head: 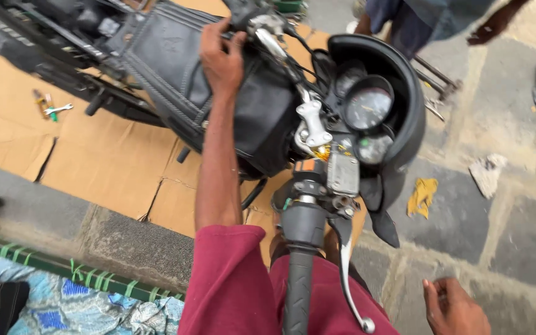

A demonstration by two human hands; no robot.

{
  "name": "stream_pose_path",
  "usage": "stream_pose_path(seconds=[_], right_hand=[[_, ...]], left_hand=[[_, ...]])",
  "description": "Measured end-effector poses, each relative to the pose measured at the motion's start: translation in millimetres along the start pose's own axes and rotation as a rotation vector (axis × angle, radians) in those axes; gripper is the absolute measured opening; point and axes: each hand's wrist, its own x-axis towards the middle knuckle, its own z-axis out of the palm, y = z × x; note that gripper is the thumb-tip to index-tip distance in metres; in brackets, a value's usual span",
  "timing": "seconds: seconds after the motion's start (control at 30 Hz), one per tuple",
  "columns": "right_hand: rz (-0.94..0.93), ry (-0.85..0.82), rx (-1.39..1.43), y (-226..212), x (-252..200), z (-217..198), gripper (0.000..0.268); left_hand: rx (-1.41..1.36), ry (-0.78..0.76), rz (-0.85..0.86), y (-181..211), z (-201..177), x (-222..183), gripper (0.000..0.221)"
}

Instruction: The person kneels beside a scooter parked on cardboard and works on the front indicator area, disconnecting a small bulb socket with wires, twisting and handling the bulb and socket by hand, and testing the orange indicator lens at the end.

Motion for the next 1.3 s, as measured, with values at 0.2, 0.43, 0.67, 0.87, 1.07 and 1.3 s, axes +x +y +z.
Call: stream_pose_path(seconds=[0.2,0.43,0.67,0.87,1.07,1.3], right_hand=[[0.136,-0.168,-0.089,-59,-17,-50,0.028],[0.135,-0.215,-0.046,-59,-17,-51,0.030],[0.140,-0.270,-0.029,-62,-6,-44,0.032],[0.082,-0.195,-0.007,-49,-13,-32,0.035],[-0.196,-0.184,0.054,127,45,171,0.041],[-0.309,-0.043,0.233,66,115,152,0.042]], left_hand=[[0.125,-0.065,0.156,3,0,2,0.025],[0.118,-0.127,0.144,3,-3,6,0.023],[0.096,-0.137,0.134,6,-3,6,0.021],[0.137,-0.063,0.109,-13,2,8,0.019],[0.242,0.057,-0.050,-4,24,1,0.020],[0.207,0.110,-0.111,21,20,-1,0.032]])
